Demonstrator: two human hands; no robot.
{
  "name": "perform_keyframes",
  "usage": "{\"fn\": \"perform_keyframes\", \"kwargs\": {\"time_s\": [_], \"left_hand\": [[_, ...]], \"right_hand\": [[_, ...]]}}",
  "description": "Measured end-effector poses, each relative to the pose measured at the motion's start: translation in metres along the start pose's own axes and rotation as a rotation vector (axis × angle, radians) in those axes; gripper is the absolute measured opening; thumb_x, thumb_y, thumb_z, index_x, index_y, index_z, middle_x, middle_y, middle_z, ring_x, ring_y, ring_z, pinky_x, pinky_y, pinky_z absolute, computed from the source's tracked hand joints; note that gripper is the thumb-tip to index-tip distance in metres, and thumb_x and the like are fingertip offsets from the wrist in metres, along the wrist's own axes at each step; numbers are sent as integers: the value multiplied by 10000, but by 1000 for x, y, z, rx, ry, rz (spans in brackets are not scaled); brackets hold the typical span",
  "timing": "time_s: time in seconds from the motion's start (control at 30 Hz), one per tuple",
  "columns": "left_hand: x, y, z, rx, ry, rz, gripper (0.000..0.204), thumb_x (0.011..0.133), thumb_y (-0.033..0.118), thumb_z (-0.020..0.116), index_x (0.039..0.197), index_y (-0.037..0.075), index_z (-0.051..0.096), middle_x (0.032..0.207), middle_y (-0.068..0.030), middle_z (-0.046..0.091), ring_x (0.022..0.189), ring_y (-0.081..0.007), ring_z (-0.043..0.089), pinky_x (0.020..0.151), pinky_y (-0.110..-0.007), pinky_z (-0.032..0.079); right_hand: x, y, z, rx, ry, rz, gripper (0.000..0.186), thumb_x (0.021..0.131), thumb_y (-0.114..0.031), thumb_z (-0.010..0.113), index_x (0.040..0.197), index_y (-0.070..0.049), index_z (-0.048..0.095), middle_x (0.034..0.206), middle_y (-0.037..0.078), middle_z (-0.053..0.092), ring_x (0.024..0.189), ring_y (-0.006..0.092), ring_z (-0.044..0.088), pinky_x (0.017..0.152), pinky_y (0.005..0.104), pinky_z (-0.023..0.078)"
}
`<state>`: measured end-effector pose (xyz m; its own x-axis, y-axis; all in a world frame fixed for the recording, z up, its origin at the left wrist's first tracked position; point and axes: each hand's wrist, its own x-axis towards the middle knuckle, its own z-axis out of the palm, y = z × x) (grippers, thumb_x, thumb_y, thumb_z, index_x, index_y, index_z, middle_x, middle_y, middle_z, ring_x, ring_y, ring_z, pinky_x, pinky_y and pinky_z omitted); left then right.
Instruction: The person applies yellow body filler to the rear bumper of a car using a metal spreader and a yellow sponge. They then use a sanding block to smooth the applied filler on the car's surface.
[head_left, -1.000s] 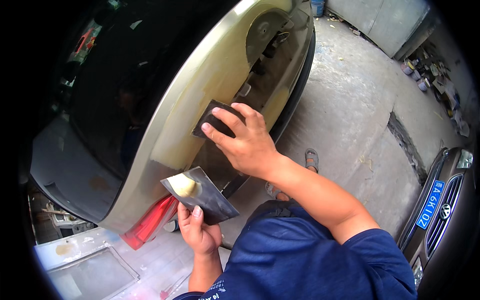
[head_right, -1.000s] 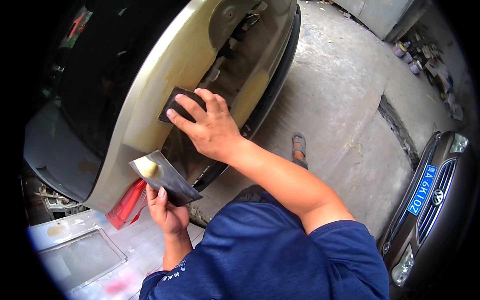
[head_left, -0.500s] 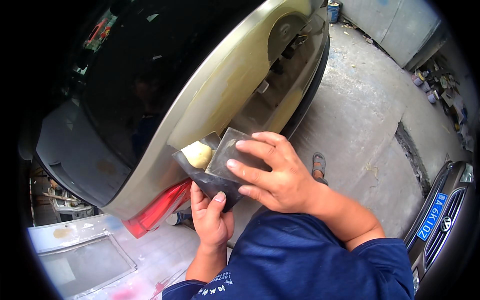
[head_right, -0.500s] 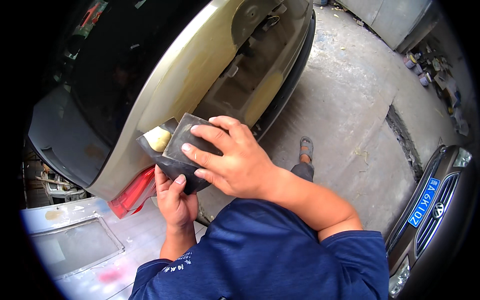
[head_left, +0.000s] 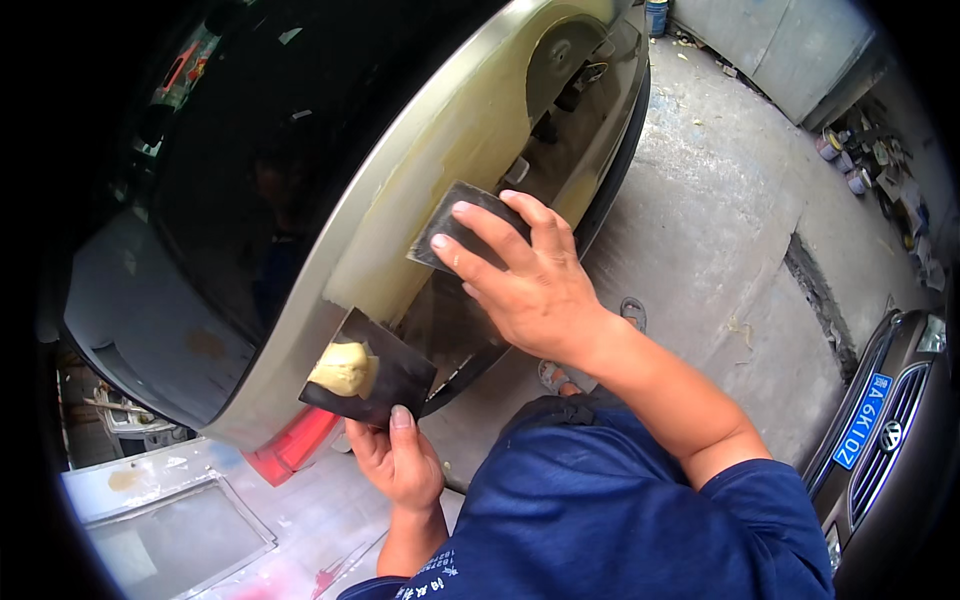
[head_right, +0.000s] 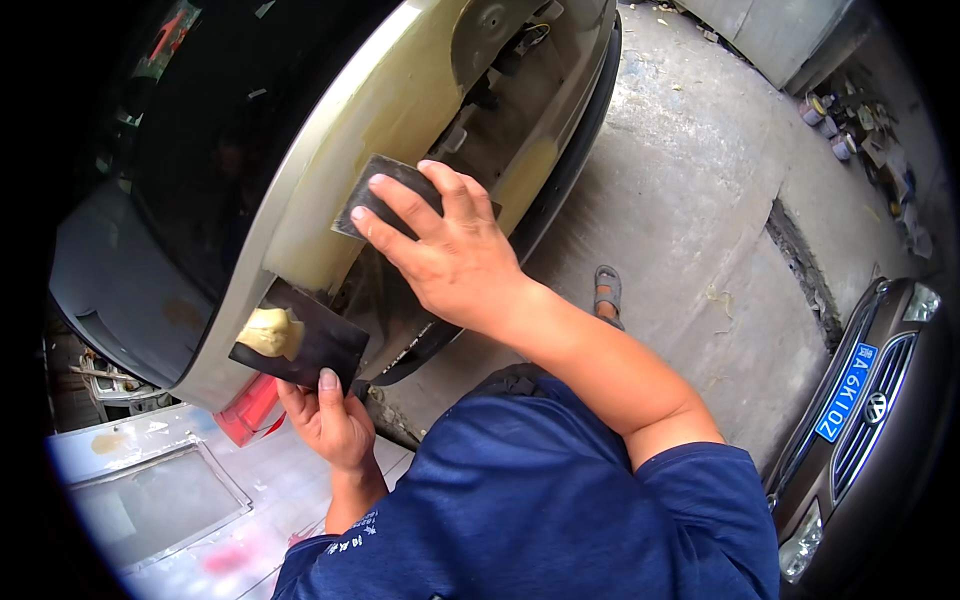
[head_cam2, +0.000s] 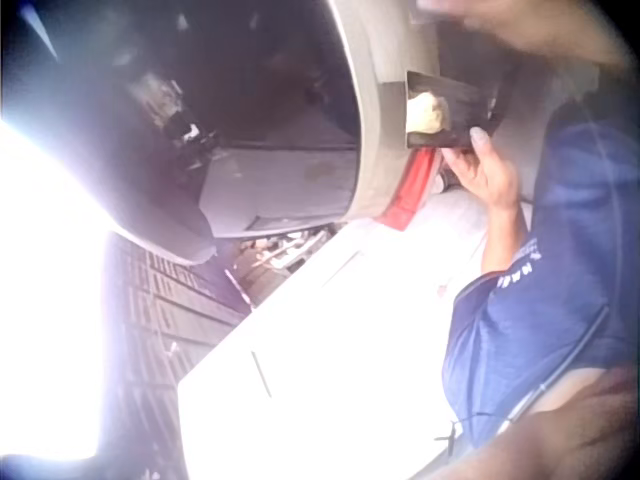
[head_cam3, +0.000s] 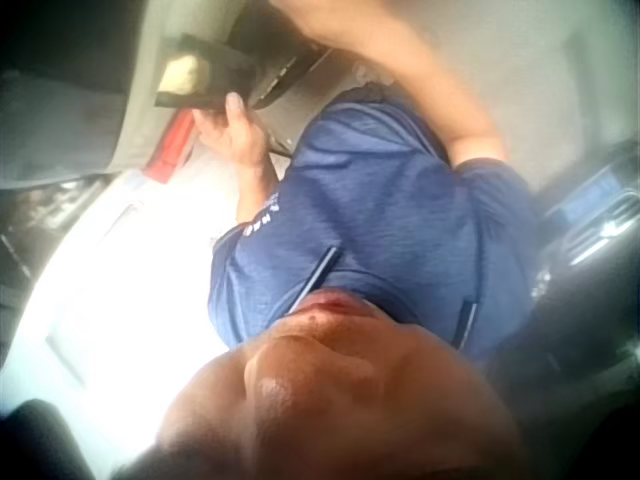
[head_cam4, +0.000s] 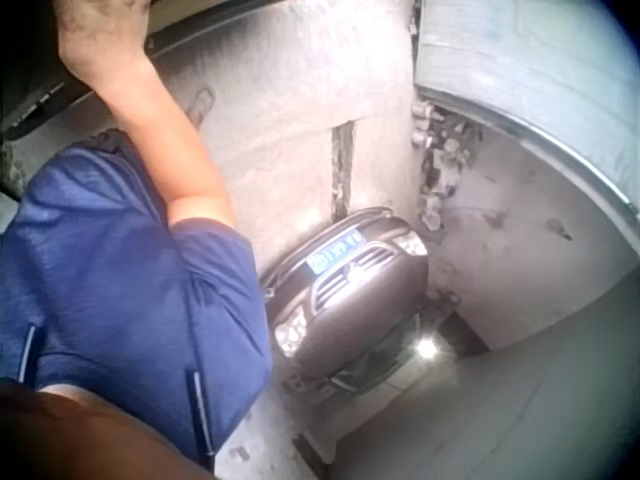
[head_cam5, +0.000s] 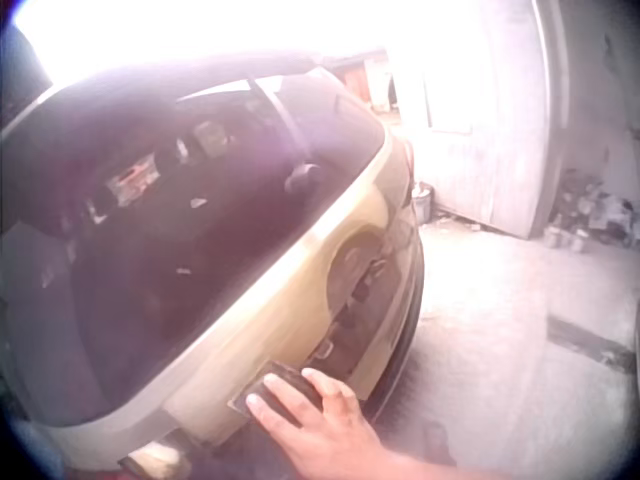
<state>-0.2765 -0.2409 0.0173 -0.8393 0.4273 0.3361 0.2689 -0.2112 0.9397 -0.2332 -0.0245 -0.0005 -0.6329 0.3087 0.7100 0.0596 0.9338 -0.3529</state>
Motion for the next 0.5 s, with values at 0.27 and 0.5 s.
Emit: {"fn": "perform_keyframes", "kwargs": {"time_s": [0.27, 0.5], "left_hand": [[-14, -8, -6, -71, 35, -65, 497, 862, -67, 456, 1345, -6, 358, 1286, -147, 480, 1169, -235, 491, 1023, -402, 379], [-11, -7, 0, -117, 39, -79, 468, 855, -67, 465, 1314, -25, 386, 1264, -140, 495, 1152, -208, 484, 1027, -364, 346]], "right_hand": [[-5, -5, 30, -90, -6, 9, 475, 713, -84, 662, 1166, -213, 597, 1284, 34, 461, 1172, 335, 378, 952, 422, 341], [-6, 0, 14, 28, 23, 87, 494, 672, -87, 699, 1148, -189, 613, 1292, 47, 454, 1176, 345, 368, 957, 431, 345]]}}
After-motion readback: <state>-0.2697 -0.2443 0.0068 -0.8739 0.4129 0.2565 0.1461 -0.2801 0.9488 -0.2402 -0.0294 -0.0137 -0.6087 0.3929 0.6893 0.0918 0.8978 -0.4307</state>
